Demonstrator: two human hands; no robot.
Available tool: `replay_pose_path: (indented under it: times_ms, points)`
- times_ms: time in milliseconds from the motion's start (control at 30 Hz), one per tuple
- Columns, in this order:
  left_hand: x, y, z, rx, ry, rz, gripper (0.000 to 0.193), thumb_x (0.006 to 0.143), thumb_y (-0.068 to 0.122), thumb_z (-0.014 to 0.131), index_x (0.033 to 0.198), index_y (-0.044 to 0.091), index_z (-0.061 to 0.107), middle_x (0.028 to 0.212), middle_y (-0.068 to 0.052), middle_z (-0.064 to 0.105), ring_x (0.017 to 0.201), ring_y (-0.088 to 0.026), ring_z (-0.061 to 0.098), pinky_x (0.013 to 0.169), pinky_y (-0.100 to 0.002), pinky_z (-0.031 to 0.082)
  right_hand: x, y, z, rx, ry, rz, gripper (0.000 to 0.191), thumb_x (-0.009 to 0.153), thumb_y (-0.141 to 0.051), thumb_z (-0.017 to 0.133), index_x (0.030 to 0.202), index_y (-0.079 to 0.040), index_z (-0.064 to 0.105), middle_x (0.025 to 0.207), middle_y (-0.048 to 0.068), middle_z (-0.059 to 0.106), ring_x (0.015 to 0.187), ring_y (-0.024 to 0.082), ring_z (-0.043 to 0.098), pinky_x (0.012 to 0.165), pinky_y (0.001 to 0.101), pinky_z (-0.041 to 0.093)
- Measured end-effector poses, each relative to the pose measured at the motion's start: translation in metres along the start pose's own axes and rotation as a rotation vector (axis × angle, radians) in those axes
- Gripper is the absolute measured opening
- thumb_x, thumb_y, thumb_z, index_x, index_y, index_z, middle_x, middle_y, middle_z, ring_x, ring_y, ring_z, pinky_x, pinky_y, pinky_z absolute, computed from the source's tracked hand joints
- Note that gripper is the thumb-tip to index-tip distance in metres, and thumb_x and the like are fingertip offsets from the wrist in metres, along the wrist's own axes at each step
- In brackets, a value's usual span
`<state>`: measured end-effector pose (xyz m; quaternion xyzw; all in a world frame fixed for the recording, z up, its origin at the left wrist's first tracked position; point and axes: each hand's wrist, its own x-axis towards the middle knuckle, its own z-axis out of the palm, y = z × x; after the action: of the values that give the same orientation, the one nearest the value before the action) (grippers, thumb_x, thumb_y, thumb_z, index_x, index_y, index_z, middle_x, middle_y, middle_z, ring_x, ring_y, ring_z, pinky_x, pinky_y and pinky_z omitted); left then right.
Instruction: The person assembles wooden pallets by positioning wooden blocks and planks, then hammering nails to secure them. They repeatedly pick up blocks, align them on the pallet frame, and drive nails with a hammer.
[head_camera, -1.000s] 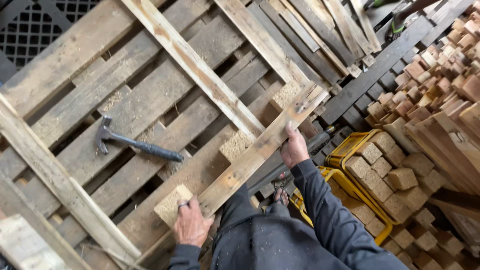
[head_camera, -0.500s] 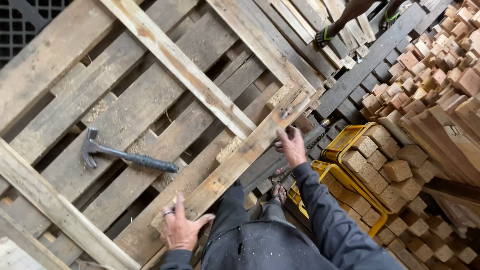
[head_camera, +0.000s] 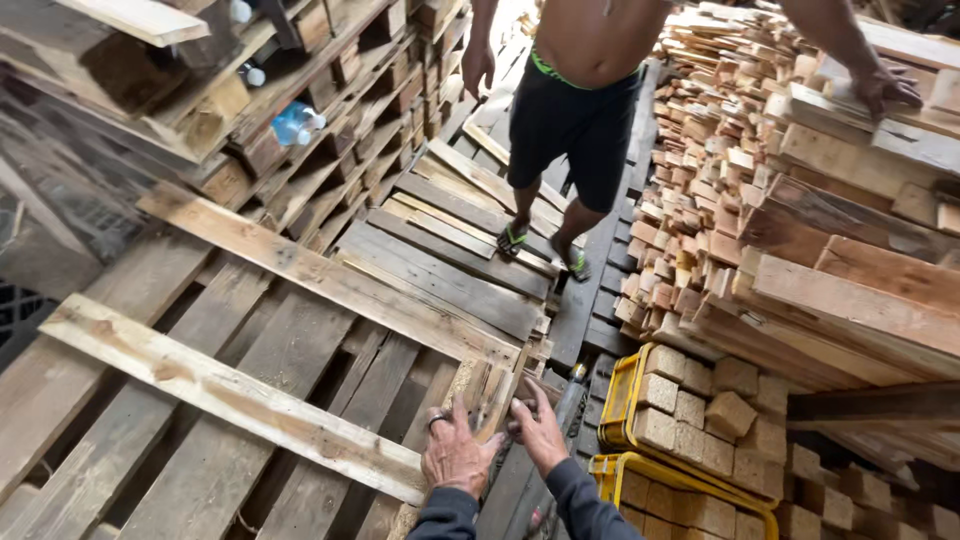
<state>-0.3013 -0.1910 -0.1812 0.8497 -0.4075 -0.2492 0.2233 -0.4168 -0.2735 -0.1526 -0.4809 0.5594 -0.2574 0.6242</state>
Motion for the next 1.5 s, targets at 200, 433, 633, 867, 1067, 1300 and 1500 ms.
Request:
replay_pose_path:
  times_ms: [200, 433, 633, 867, 1067, 1300, 1500]
  points:
    - [-0.001, -0.034, 0.043, 0.028, 0.069, 0.068, 0.087, 0.07, 0.053, 0.085, 0.138, 0.012, 0.05, 0.124, -0.023, 0.058, 0.114, -0.045, 0.057, 0.087, -0.055, 0.052, -0.033, 0.059, -0.013, -0.06, -0.012, -0.041, 0.066, 0.094, -0.014, 0.07, 0.155, -0.013, 0.045, 0.112, 0.013, 0.061, 0.084, 0.013, 0.065, 0.071, 0.0281, 0.057]
    - [0.0, -0.038, 0.044, 0.062, 0.115, 0.147, 0.094, 0.068, 0.052, 0.088, 0.139, 0.005, 0.046, 0.12, -0.021, 0.052, 0.113, -0.041, 0.056, 0.083, -0.051, 0.055, -0.044, 0.089, -0.008, -0.23, -0.043, -0.073, 0.074, 0.086, -0.008, 0.074, 0.152, -0.012, 0.042, 0.128, 0.008, 0.06, 0.085, 0.015, 0.064, 0.069, 0.0308, 0.057]
    - [0.008, -0.024, 0.032, 0.037, 0.054, 0.086, 0.099, 0.063, 0.055, 0.091, 0.134, 0.004, 0.045, 0.12, -0.022, 0.048, 0.113, -0.042, 0.055, 0.081, -0.049, 0.055, 0.004, 0.079, -0.013, -0.505, -0.094, -0.277, 0.091, 0.081, -0.009, 0.079, 0.16, -0.012, 0.035, 0.141, 0.016, 0.052, 0.114, 0.028, 0.062, 0.095, 0.0392, 0.055]
    - [0.012, -0.016, 0.037, 0.141, 0.212, 0.134, 0.093, 0.063, 0.047, 0.09, 0.136, 0.004, 0.05, 0.118, -0.019, 0.053, 0.11, -0.04, 0.057, 0.081, -0.047, 0.056, 0.068, 0.09, -0.011, -0.701, -0.181, -0.526, 0.117, 0.057, -0.026, 0.092, 0.154, -0.01, 0.03, 0.148, 0.022, 0.034, 0.133, 0.045, 0.042, 0.107, 0.0473, 0.044]
    - [0.029, -0.006, 0.045, 0.158, 0.158, 0.104, 0.091, 0.067, 0.048, 0.091, 0.132, -0.001, 0.05, 0.113, -0.019, 0.052, 0.107, -0.039, 0.056, 0.081, -0.047, 0.055, 0.094, 0.103, -0.02, -0.737, -0.241, -0.552, 0.104, 0.062, -0.027, 0.09, 0.149, -0.007, 0.037, 0.149, 0.018, 0.04, 0.136, 0.042, 0.04, 0.117, 0.0534, 0.033]
    - [0.035, 0.009, 0.051, 0.246, 0.191, 0.136, 0.085, 0.068, 0.041, 0.091, 0.127, -0.005, 0.051, 0.113, -0.02, 0.05, 0.111, -0.04, 0.054, 0.094, -0.05, 0.053, 0.111, 0.11, -0.035, -0.689, -0.346, -0.613, 0.102, 0.058, -0.031, 0.094, 0.141, -0.004, 0.041, 0.14, 0.018, 0.043, 0.13, 0.041, 0.042, 0.116, 0.0556, 0.033]
    - [0.04, 0.015, 0.05, 0.239, 0.147, 0.034, 0.085, 0.064, 0.039, 0.091, 0.125, -0.005, 0.052, 0.113, -0.02, 0.051, 0.111, -0.041, 0.055, 0.094, -0.05, 0.052, 0.121, 0.112, -0.037, -0.653, -0.408, -0.536, 0.108, 0.053, -0.033, 0.096, 0.14, -0.003, 0.041, 0.135, 0.021, 0.043, 0.125, 0.043, 0.042, 0.111, 0.0523, 0.037]
